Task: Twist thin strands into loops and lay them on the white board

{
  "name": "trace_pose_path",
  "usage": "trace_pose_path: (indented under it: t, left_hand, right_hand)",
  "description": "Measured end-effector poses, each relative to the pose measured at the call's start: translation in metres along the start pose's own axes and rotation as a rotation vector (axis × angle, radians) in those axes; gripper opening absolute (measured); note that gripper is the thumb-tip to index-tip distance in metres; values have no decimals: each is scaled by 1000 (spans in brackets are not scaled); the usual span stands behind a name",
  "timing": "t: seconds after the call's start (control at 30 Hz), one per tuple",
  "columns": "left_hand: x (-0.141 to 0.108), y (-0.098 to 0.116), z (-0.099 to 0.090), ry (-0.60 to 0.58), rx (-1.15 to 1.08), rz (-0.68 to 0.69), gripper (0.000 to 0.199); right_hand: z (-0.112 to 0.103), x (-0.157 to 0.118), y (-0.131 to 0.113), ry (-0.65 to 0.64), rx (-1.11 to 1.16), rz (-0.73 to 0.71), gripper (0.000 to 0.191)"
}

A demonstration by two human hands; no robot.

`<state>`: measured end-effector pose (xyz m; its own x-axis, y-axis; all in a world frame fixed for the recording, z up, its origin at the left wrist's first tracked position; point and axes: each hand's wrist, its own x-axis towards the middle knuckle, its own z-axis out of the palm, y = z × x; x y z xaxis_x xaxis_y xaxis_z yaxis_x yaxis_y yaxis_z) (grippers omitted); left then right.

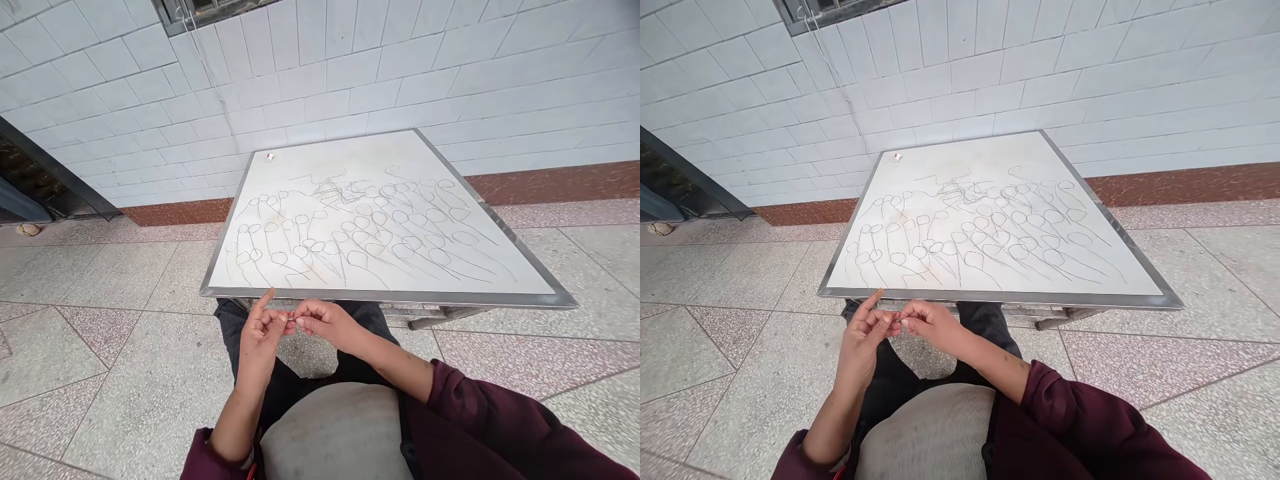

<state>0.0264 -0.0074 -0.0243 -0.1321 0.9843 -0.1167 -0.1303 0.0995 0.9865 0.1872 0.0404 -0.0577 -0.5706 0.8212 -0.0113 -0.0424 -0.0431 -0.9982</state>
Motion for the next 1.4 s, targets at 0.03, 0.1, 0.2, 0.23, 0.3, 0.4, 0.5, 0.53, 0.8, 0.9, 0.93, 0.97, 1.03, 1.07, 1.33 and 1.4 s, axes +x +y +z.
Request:
trace_pose_path:
  t: [0.03,0.1,0.2,0.23,0.3,0.4,0.5,0.53,0.8,0.9,0.93,0.97,1.03,1.07,1.33,1.4]
  left_hand:
    - [0,0,-1,-4,-3,2,60]
    - [-1,0,-2,-10,7,4,59]
    - [-1,-1,-2,-4,23,10,58]
    - [-1,-2,-2,2,23,14,58]
    - [0,-3,-1,13,20,15,58]
    - [0,-4,1,33,32,9,58]
    - [0,-3,2,90,53,34,56]
    - [0,-2,1,118,57,45,56]
    - [-2,10,-10,310,-6,164,64]
    - [-3,15,-15,369,-27,207,65]
    - [-3,17,-18,395,-29,218,65]
    - [-3,20,-21,425,-36,234,65]
    - [-4,24,-27,478,-56,270,66]
    - [-5,25,-30,497,-68,285,66]
    - [-12,13,-21,352,23,215,63]
    - [-11,7,-18,320,26,178,62]
  right_hand:
    - [-1,0,-1,-7,21,15,14]
    - [-3,-1,-3,-16,49,38,16]
    - [-5,-1,-4,-18,64,60,17]
    - [-5,-1,-4,-20,64,59,17]
    - [-4,-1,-4,-23,62,46,16]
    - [-3,-1,-4,-32,51,29,15]
    - [-2,-2,-6,-42,-4,-6,14]
    - [-1,-3,-6,-41,-35,-22,13]
    - [-5,-15,-5,6,-309,-85,13]
    - [-9,-19,-4,-13,-417,-120,14]
    - [-10,-19,-4,-3,-465,-131,14]
    - [-12,-20,-4,23,-520,-141,14]
    - [-16,-21,-6,108,-628,-152,13]
    - [-17,-21,-7,155,-667,-155,13]
    - [6,-11,-14,142,-770,-468,15]
    - [13,-7,-11,101,-827,-513,14]
